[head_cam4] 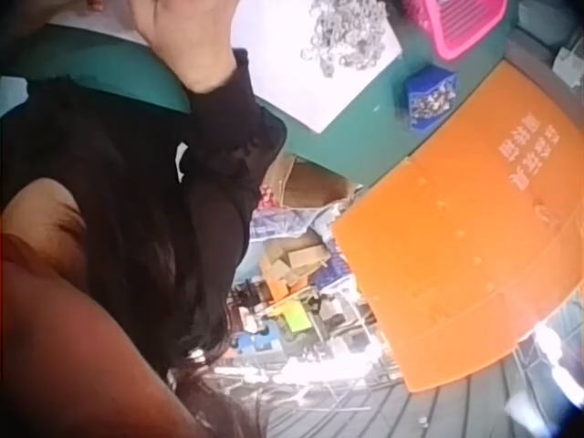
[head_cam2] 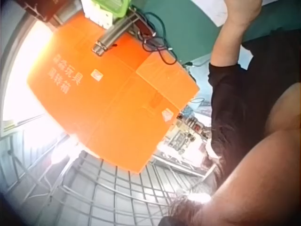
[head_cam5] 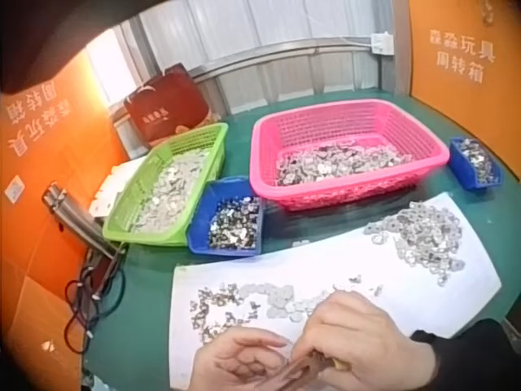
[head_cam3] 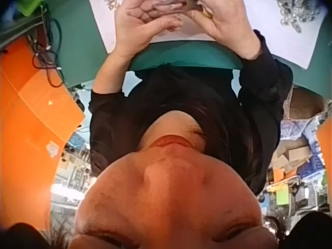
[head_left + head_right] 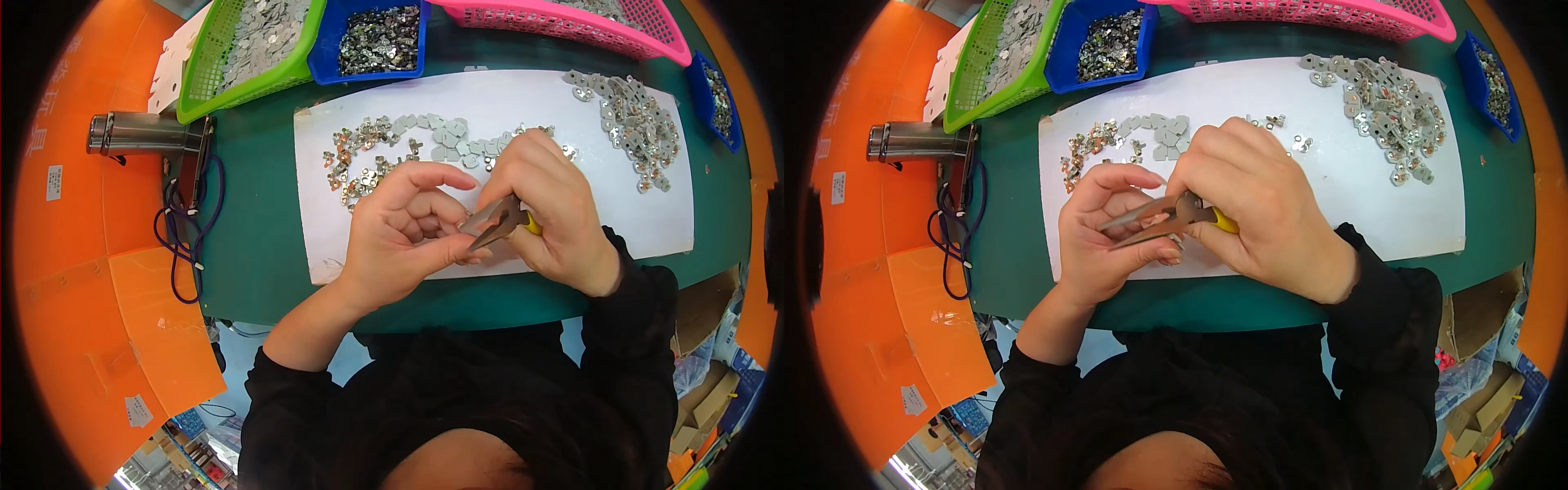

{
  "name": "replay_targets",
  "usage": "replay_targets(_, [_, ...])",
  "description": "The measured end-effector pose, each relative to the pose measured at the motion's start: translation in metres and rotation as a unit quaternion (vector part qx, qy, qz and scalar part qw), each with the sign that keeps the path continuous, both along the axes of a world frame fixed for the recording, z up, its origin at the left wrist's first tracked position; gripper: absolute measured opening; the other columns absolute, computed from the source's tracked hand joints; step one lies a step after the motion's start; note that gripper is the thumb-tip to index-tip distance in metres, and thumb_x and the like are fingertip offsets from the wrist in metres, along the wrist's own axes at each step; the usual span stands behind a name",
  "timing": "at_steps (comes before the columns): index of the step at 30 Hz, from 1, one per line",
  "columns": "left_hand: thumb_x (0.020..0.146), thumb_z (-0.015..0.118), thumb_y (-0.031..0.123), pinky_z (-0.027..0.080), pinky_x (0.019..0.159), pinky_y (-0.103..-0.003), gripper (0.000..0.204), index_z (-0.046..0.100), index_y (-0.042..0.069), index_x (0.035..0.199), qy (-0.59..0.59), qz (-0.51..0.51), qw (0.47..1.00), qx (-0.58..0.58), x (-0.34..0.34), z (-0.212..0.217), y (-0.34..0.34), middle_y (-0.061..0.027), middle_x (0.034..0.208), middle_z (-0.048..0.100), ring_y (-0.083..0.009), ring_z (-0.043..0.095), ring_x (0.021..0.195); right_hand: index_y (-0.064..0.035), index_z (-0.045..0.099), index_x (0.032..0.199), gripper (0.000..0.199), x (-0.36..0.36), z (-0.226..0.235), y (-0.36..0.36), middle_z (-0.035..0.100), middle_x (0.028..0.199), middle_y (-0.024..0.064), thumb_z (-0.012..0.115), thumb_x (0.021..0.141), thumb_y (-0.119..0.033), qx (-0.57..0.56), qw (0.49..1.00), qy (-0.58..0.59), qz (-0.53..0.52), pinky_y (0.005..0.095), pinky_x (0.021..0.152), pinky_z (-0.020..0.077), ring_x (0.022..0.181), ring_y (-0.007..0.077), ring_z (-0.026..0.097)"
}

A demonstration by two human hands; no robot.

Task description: Assembling small metal components using pliers at a factory workstation.

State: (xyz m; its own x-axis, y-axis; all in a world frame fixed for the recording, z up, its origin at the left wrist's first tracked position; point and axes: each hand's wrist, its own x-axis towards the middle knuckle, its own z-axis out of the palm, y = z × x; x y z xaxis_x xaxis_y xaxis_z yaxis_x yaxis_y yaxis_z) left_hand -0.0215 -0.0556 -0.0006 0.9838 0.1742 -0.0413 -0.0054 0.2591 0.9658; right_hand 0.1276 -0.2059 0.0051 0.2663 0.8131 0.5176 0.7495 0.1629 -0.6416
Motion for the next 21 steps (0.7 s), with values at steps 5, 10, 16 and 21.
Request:
replay_targets(5, [0.084,0.07,-0.011,0.061,0.077,-0.031,0.048,0.048,-0.002,0.126,0.011,0.008,0.997,-0.082,0.0,0.0,0.001,-0.0146,0.095,0.068,-0.02,0.071,0.088,-0.0037,0.058,0.086,0.017,-0.004,0.001,-0.001,0.054,0.084,0.0076,0.072,0.076,-0.002,-0.035,0.984,0.172,0.03,0.0288,0.064,0.0387,0.075,0.0188,0.051])
replay_targets(10, [0.084,0.071,-0.011,0.06,0.08,-0.031,0.049,0.048,-0.001,0.126,-0.006,0.014,0.993,-0.113,0.001,0.0,-0.001,-0.0148,0.096,0.068,-0.0195,0.07,0.09,-0.0033,0.059,0.085,0.016,-0.007,0.004,-0.005,0.056,0.083,0.0067,0.071,0.075,0.0,-0.058,0.967,0.247,0.038,0.0264,0.066,0.0403,0.075,0.0169,0.052])
replay_targets(16, [0.081,0.071,-0.014,0.061,0.079,-0.032,0.051,0.046,-0.002,0.124,-0.024,-0.015,0.999,0.017,0.002,-0.001,0.0,-0.0172,0.099,0.069,-0.0222,0.072,0.089,-0.0036,0.062,0.085,0.015,-0.007,0.003,-0.004,0.058,0.083,0.0078,0.069,0.074,0.003,-0.053,0.984,0.165,0.041,0.0269,0.068,0.0428,0.078,0.0171,0.055])
replay_targets(21, [0.088,0.068,-0.007,0.055,0.076,-0.026,0.035,0.053,-0.003,0.12,-0.001,0.096,0.995,-0.016,0.006,-0.009,0.003,-0.0129,0.099,0.068,-0.0154,0.068,0.087,0.0004,0.063,0.09,0.009,-0.001,0.01,-0.003,0.06,0.088,0.009,0.063,0.082,0.005,-0.025,0.982,0.175,-0.066,0.0285,0.078,0.0445,0.082,0.0186,0.056])
